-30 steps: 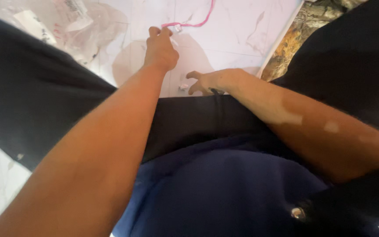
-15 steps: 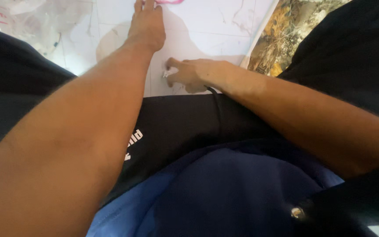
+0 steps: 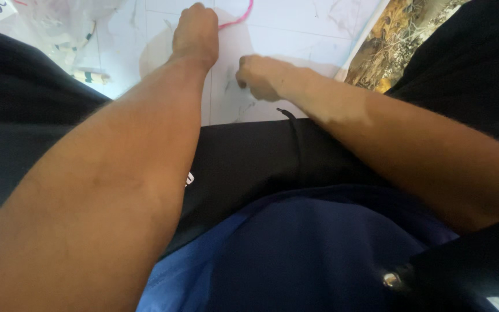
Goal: The person picks up various pieces of trash from the floor, including plastic bags, wrappers, and paper, and places them into a blue bucket. The person moves around the room to collect scattered debris.
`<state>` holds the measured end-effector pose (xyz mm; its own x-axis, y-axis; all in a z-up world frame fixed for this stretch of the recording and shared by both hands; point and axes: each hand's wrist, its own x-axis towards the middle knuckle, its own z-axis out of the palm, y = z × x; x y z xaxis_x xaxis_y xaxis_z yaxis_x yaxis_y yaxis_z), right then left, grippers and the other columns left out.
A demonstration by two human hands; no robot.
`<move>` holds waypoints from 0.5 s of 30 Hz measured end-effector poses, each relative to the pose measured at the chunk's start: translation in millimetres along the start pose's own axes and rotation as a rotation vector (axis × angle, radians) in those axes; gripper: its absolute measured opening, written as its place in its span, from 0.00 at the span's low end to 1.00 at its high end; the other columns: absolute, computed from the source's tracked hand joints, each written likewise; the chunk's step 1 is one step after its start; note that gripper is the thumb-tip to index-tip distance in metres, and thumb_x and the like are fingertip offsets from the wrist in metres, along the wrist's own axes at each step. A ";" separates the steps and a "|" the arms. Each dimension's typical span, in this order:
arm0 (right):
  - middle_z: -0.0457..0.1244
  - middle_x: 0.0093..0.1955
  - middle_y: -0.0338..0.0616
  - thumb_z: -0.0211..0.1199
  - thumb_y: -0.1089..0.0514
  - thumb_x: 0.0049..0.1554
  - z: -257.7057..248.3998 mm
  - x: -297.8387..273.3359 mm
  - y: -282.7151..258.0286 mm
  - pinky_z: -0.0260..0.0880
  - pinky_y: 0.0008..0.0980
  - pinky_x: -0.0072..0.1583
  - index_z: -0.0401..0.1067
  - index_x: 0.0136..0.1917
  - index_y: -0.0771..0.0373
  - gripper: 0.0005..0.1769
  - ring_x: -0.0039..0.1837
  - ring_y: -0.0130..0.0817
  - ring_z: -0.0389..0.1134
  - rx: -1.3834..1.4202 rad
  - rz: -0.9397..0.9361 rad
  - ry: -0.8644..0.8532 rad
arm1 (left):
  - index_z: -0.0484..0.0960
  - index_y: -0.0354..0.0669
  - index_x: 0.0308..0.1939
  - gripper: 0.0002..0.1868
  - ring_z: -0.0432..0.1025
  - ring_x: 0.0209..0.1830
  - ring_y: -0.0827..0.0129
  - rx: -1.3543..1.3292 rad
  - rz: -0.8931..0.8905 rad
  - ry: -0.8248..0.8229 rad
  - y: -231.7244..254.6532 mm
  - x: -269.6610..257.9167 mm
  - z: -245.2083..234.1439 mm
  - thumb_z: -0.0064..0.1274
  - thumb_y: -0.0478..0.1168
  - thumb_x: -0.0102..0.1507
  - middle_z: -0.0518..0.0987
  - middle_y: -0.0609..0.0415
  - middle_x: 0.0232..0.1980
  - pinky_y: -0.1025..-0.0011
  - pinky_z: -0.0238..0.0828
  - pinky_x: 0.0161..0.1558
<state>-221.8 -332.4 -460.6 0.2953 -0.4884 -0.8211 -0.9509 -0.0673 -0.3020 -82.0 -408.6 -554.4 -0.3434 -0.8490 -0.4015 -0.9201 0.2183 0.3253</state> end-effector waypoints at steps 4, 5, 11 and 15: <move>0.68 0.59 0.50 0.64 0.73 0.50 -7.1 6.8 24.5 0.72 0.40 0.60 0.76 0.57 0.62 0.22 0.58 0.45 0.72 0.134 -0.064 0.253 | 0.81 0.40 0.49 0.16 0.72 0.57 0.41 -0.036 -0.027 -0.055 -1.8 -7.8 -3.0 0.55 0.25 0.58 0.76 0.38 0.56 0.53 0.75 0.50; 0.69 0.58 0.50 0.68 0.70 0.48 -10.7 6.9 30.5 0.73 0.38 0.58 0.77 0.55 0.64 0.20 0.56 0.43 0.73 0.183 -0.085 0.319 | 0.81 0.42 0.50 0.17 0.72 0.56 0.40 -0.039 -0.025 -0.076 -3.3 -10.1 -4.2 0.55 0.25 0.58 0.76 0.37 0.55 0.52 0.75 0.50; 0.71 0.45 0.49 0.68 0.63 0.57 -25.6 6.4 38.2 0.76 0.30 0.46 0.75 0.49 0.65 0.07 0.42 0.30 0.73 0.808 0.078 0.405 | 0.85 0.42 0.37 0.12 0.77 0.48 0.50 -0.313 -0.044 -0.063 -9.5 -17.6 -12.1 0.66 0.30 0.51 0.82 0.43 0.46 0.61 0.75 0.49; 0.68 0.46 0.46 0.66 0.66 0.57 -44.2 -13.4 27.4 0.79 0.27 0.51 0.74 0.50 0.68 0.07 0.46 0.30 0.73 1.281 0.002 0.322 | 0.87 0.40 0.38 0.12 0.83 0.35 0.64 -0.751 -0.236 -0.127 5.9 -25.7 -38.9 0.68 0.29 0.52 0.85 0.48 0.38 0.69 0.82 0.39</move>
<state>-255.8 -366.2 -436.4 0.0903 -0.6830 -0.7248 -0.1388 0.7121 -0.6883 -71.2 -404.2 -508.8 -0.2154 -0.7614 -0.6114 -0.6135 -0.3816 0.6914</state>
